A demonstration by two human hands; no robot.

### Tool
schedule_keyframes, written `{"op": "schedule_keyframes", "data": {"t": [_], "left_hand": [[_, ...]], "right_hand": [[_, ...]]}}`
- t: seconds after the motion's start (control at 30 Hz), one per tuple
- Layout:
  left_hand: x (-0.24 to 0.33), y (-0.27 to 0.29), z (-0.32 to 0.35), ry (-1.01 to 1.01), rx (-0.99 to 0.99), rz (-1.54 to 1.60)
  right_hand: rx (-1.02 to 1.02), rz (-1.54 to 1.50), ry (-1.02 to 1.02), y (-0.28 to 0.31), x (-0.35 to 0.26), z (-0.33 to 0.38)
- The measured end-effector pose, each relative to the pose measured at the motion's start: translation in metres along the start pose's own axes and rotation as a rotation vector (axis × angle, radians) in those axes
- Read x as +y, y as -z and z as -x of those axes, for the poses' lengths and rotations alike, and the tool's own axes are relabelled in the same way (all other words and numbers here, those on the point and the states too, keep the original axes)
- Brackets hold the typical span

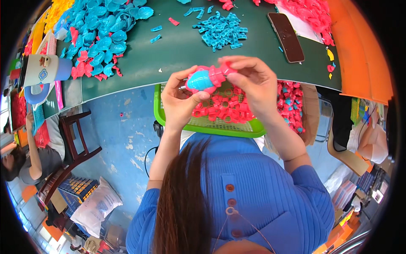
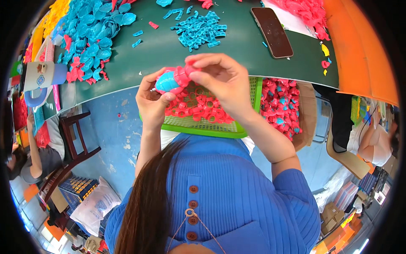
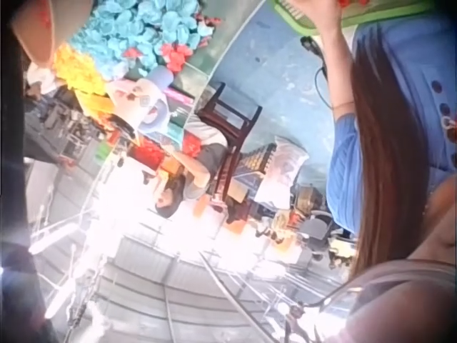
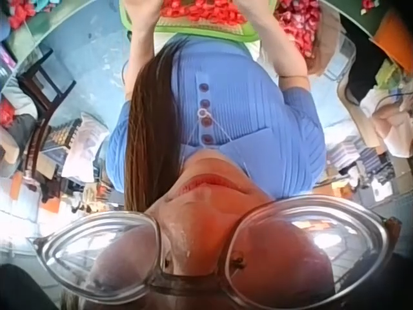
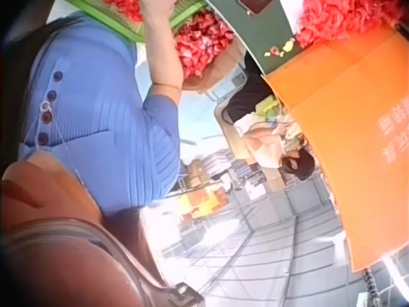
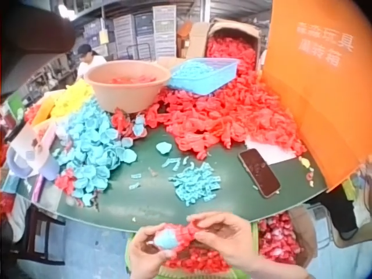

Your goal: Assembling small plastic toy components at a workbench.

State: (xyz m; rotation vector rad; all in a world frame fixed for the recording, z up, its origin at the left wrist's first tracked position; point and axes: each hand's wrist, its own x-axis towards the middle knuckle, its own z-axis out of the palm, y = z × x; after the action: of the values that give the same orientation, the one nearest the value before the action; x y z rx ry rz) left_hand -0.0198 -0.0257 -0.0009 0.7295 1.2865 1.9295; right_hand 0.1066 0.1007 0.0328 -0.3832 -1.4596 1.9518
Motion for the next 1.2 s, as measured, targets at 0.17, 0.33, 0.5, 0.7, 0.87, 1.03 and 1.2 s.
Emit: {"op": "schedule_keyframes", "data": {"t": [0.17,0.33,0.5,0.7,0.87,1.03,1.2], "left_hand": [[-0.001,-0.009,0.002,0.021,-0.006,0.021],[0.004,-0.018,0.006,0.044,-0.067,0.005],[0.005,-0.022,0.006,0.109,-0.135,-0.047],[-0.007,-0.058,0.013,0.203,-0.187,0.022],[-0.020,-0.081,0.019,0.426,-0.484,-0.095],[-0.018,-0.084,0.005,0.385,-0.421,0.033],[-0.021,-0.103,-0.005,0.443,-0.577,-0.012]], "right_hand": [[0.068,0.038,-0.060,-0.001,-0.012,0.003],[-0.199,0.341,-0.095,0.027,-0.029,-0.001],[-0.205,0.292,-0.017,0.037,-0.016,0.005],[0.019,0.552,0.184,0.042,0.008,0.041],[0.114,0.914,0.525,0.084,-0.002,0.070],[0.869,1.210,-0.103,0.210,0.032,0.120],[0.352,2.037,-0.562,0.365,0.180,0.189]]}}
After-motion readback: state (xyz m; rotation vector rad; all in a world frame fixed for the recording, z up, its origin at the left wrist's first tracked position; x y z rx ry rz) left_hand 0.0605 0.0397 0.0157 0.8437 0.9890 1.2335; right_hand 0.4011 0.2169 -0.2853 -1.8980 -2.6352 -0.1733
